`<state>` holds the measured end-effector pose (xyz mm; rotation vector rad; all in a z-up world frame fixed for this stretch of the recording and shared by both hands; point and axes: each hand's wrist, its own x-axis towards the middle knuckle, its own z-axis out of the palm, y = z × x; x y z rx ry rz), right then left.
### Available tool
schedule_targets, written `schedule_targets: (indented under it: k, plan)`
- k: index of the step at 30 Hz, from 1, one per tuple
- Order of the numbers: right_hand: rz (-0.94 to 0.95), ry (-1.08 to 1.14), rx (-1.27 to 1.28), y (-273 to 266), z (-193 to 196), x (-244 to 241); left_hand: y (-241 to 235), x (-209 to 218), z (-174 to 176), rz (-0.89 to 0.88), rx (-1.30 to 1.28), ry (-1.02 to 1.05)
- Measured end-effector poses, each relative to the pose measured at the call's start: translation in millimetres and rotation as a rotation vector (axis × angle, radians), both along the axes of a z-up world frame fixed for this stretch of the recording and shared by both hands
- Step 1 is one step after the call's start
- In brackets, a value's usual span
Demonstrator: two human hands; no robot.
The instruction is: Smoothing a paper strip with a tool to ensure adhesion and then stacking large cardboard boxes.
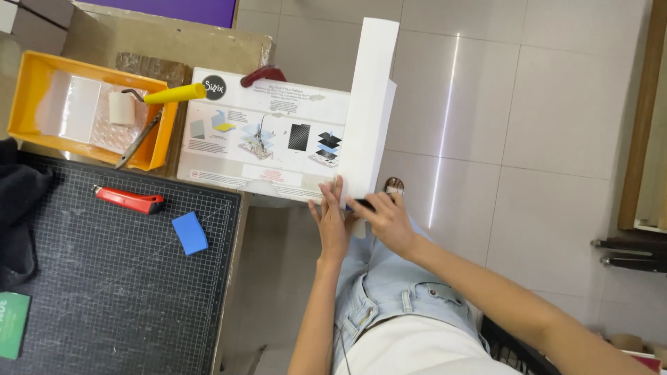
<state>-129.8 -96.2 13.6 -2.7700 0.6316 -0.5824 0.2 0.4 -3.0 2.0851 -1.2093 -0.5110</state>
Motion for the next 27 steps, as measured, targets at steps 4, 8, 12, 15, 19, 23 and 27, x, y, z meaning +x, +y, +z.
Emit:
schedule_targets:
  k: [4,8,12,15,19,23,27]
  plan:
    - [-0.007,-0.012,-0.121,-57,-14,20,1,-1,6,0.006,-0.01,0.014]
    - [-0.141,-0.012,-0.056,-32,2,24,0,2,9,0.005,0.015,0.025]
    - [0.024,0.038,0.039,-15,4,16,0,1,6,0.01,0.003,0.053]
    - [-0.182,0.011,-0.067,-78,2,36,0,1,9,0.013,-0.019,0.03]
    - [-0.039,-0.003,-0.078,-15,13,20,4,-2,1,0.023,-0.041,0.018]
    - [0.017,-0.119,-0.135,-66,28,38,-2,1,-10,0.018,-0.019,0.031]
    - [-0.21,-0.142,-0.427,-214,-22,84,1,0,-4,0.03,0.013,-0.017]
